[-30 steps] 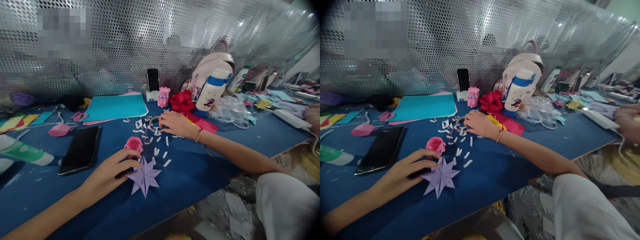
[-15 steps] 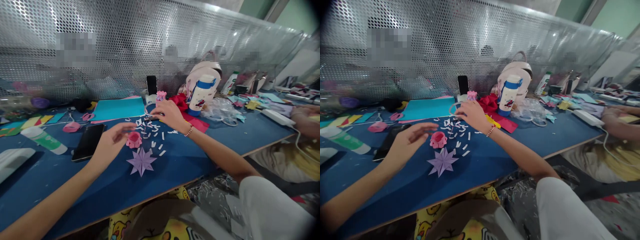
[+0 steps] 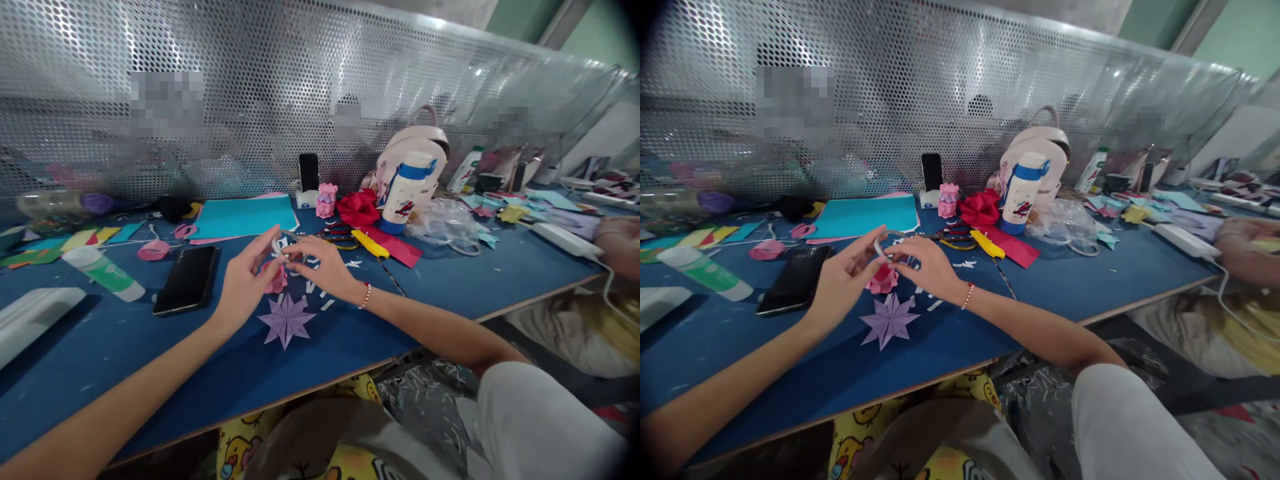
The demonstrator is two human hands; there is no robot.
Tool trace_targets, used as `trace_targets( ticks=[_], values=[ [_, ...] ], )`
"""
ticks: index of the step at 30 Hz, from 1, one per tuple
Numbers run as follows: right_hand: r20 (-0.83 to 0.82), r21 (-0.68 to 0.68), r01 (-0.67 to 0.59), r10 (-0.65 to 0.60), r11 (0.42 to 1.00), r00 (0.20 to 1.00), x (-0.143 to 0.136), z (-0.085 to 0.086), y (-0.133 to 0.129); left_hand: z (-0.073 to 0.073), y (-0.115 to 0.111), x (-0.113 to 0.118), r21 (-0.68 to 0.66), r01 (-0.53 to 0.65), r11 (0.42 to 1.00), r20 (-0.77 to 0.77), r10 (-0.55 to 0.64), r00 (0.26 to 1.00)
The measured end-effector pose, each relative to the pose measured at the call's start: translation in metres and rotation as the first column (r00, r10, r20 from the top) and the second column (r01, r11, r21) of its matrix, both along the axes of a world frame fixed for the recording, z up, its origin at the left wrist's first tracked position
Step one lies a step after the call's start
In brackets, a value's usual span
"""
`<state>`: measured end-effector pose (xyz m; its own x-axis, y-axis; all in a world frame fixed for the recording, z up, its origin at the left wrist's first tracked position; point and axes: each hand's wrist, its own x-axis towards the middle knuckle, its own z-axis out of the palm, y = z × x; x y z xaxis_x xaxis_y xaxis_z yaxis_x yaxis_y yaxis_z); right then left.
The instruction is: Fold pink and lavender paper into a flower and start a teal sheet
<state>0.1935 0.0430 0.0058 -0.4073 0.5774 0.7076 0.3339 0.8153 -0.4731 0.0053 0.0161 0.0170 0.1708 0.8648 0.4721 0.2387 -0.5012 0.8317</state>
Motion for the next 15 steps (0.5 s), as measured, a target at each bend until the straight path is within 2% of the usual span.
trace_targets(
  ticks=[6, 10, 15],
  values=[
    [0.051, 0.103, -0.083, 0.078, 0.991, 0.996, -0.0042, -0.0072, -0.0111, 0.0007, 0.0043, -0.0059, 0.107, 0.051, 0.993, -0.085, -0.041, 0.995],
    [0.066, 0.080, -0.149, 0.144, 0.986, 0.987, -0.0021, -0.0055, -0.0117, 0.0033, 0.0051, -0.0058, -0.002, 0.093, 0.996, 0.075, -0.093, 0.993],
    [0.153, 0.109, -0.086, 0.069, 0.990, 0.986, 0.0014, -0.0058, -0.0048, 0.0009, 0.0087, -0.0071, -0.120, 0.109, 0.987, 0.266, -0.074, 0.961]
  ],
)
